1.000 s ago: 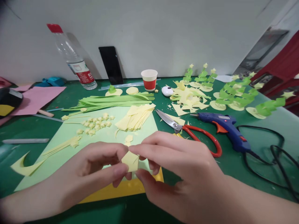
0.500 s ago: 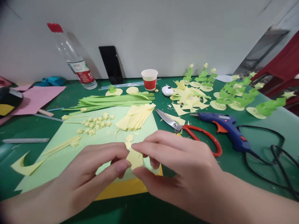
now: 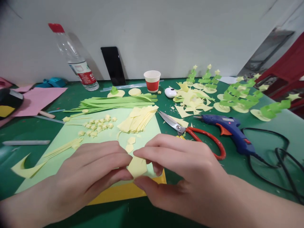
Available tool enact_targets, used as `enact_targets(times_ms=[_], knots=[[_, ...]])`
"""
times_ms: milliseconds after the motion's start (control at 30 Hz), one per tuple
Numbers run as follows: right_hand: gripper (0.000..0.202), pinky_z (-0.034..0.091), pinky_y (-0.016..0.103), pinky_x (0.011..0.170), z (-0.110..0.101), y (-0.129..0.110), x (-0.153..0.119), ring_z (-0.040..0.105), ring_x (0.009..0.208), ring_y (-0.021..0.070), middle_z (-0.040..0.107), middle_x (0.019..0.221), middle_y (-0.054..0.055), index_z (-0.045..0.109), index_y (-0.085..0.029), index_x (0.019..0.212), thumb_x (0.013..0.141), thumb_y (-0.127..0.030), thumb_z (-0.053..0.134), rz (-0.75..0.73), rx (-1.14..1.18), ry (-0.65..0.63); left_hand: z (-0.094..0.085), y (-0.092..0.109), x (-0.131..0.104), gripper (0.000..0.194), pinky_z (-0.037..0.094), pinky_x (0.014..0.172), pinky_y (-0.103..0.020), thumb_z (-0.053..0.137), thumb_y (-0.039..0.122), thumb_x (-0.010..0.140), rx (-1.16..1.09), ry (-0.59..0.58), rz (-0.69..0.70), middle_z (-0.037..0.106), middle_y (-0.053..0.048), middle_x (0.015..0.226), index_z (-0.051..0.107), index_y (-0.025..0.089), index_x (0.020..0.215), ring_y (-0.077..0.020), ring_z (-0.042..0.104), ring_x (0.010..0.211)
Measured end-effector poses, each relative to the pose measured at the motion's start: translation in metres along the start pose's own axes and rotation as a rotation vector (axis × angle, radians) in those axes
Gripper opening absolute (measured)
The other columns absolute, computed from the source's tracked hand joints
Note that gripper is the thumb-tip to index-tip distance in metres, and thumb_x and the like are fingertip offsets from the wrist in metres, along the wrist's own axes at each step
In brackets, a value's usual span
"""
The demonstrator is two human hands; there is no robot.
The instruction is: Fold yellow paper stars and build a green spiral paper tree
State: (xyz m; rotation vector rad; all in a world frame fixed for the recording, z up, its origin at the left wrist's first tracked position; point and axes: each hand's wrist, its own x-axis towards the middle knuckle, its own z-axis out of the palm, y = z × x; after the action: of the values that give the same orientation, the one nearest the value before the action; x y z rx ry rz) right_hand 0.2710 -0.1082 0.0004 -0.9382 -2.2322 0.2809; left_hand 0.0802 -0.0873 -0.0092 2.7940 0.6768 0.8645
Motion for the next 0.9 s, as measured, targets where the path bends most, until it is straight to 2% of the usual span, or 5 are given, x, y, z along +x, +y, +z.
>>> enact_targets(times_ms=[300, 367, 567, 767, 900], knots=[[0.019, 0.049, 0.008, 0.048, 0.002, -0.005, 0.002, 0.06, 0.055, 0.006, 0.065, 0.07, -0.002, 0.059, -0.018, 0.08, 0.069, -0.004, 0.053, -0.034, -0.021, 0.022, 0.0, 0.003, -0.001, 0.03, 0.032, 0.045, -0.022, 0.036, 0.019, 0.093, -0.002, 0.005, 0.041, 0.054, 0.0, 0.061, 0.054, 0.01, 0.071, -0.0099, 0.041, 0.054], [0.019, 0.049, 0.007, 0.05, 0.003, -0.003, -0.002, 0.06, 0.057, 0.0054, 0.065, 0.075, -0.001, 0.059, -0.019, 0.083, 0.071, -0.006, 0.053, -0.022, -0.02, 0.024, -0.001, 0.003, -0.002, 0.029, 0.031, 0.045, -0.022, 0.035, 0.018, 0.094, 0.0, 0.004, 0.038, 0.052, 0.0, 0.061, 0.054, 0.01, 0.074, -0.0098, 0.039, 0.054], [0.02, 0.051, 0.009, 0.061, 0.004, 0.003, -0.016, 0.06, 0.062, 0.0053, 0.064, 0.085, -0.002, 0.055, -0.022, 0.099, 0.083, -0.013, 0.046, -0.037, 0.026, -0.037, -0.004, 0.003, 0.0, 0.033, 0.028, 0.047, -0.022, 0.029, 0.015, 0.094, 0.033, -0.15, -0.016, 0.043, 0.004, 0.057, 0.045, 0.016, 0.066, -0.01, 0.037, 0.052], [0.016, 0.053, 0.012, 0.058, 0.002, 0.005, -0.016, 0.059, 0.056, 0.006, 0.063, 0.084, -0.003, 0.053, -0.024, 0.099, 0.087, -0.019, 0.045, -0.048, 0.059, -0.108, -0.005, 0.005, 0.003, 0.038, 0.028, 0.046, -0.023, 0.026, 0.015, 0.093, 0.069, -0.151, 0.044, 0.042, 0.004, 0.052, 0.045, 0.016, 0.06, -0.0101, 0.033, 0.047], [0.012, 0.053, 0.011, 0.057, 0.003, 0.007, -0.014, 0.058, 0.054, 0.0054, 0.063, 0.08, -0.004, 0.054, -0.024, 0.093, 0.089, -0.022, 0.043, -0.07, 0.032, -0.078, -0.007, 0.005, 0.004, 0.039, 0.025, 0.042, -0.023, 0.028, 0.014, 0.092, 0.059, -0.153, 0.019, 0.038, 0.004, 0.051, 0.043, 0.016, 0.056, -0.0089, 0.032, 0.045]])
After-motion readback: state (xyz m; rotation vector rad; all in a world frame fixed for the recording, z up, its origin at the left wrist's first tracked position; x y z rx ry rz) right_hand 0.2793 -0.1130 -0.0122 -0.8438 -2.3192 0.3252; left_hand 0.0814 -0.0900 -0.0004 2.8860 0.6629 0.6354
